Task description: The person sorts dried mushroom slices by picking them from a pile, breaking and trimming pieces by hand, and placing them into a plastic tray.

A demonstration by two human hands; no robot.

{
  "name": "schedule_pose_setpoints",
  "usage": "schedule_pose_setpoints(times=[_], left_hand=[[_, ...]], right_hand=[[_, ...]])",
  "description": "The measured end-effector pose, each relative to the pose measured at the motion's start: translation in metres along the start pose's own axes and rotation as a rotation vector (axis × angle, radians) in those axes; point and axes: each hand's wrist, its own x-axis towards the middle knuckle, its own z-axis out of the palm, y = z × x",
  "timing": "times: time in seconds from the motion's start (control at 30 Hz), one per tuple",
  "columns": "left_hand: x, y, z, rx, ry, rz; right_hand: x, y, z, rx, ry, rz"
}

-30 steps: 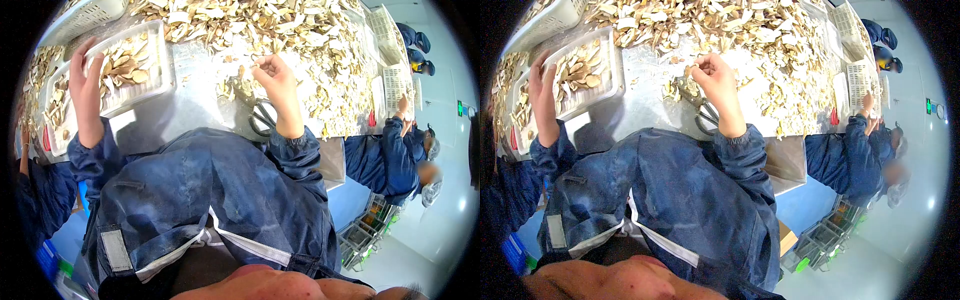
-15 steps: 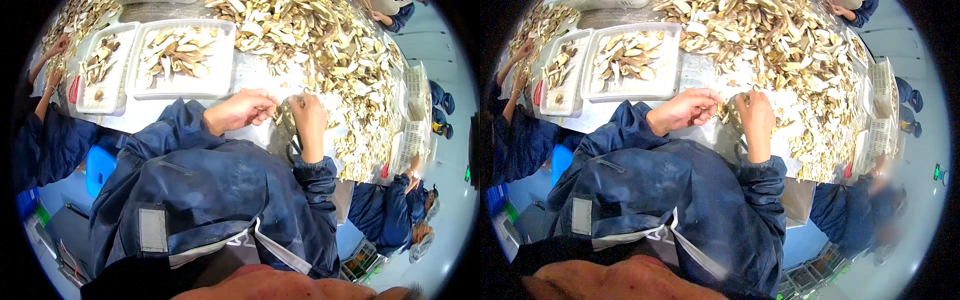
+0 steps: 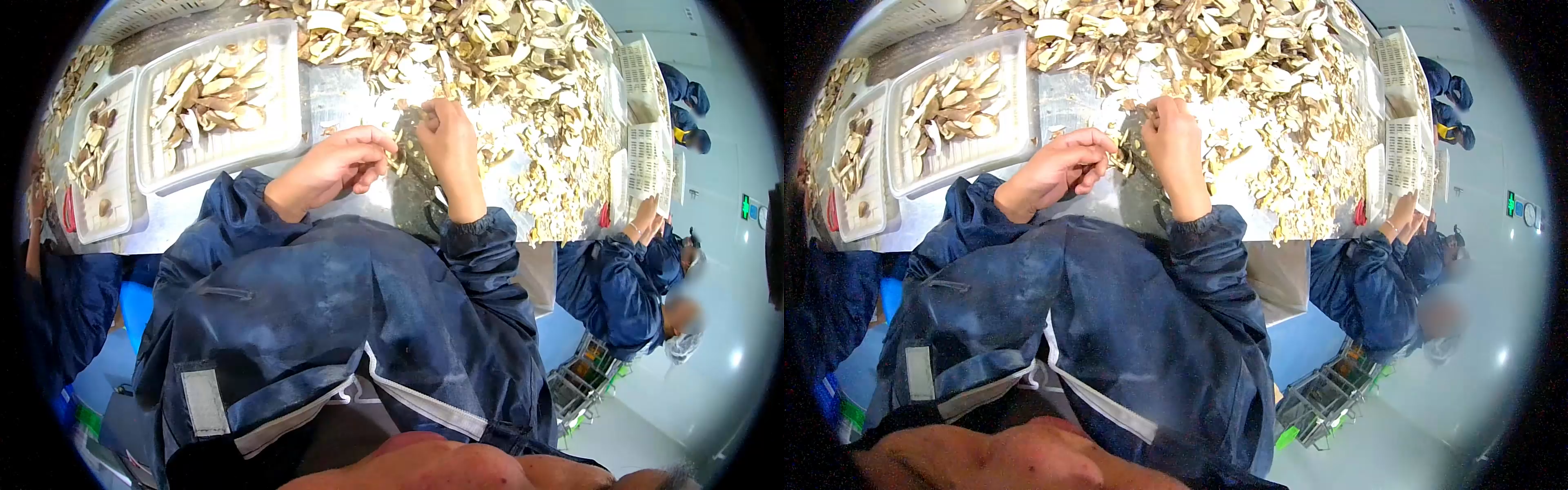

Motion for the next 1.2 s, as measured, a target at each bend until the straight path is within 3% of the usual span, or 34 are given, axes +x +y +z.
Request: schedule_pose_setpoints(times=[0.17,0.67,0.97,1.07,1.2], left_hand=[[0.001,-0.001,0.000,0.011,0.006,0.016],[0.002,-0.003,-0.003,0.013,-0.007,0.030],[0.003,-0.005,-0.004,0.017,-0.005,0.030],[0.002,-0.004,-0.004,0.015,-0.002,0.039],[0.002,-0.005,-0.006,0.001,0.000,0.042]], right_hand=[[-0.005,-0.002,-0.006,0.149,-0.043,0.014],[-0.006,-0.006,-0.007,0.117,-0.096,0.132],[0.013,-0.017,-0.008,0.098,-0.050,0.030],[0.024,-0.016,0.011,0.098,-0.022,-0.167],[0.018,-0.014,0.009,0.009,-0.075,-0.134]])
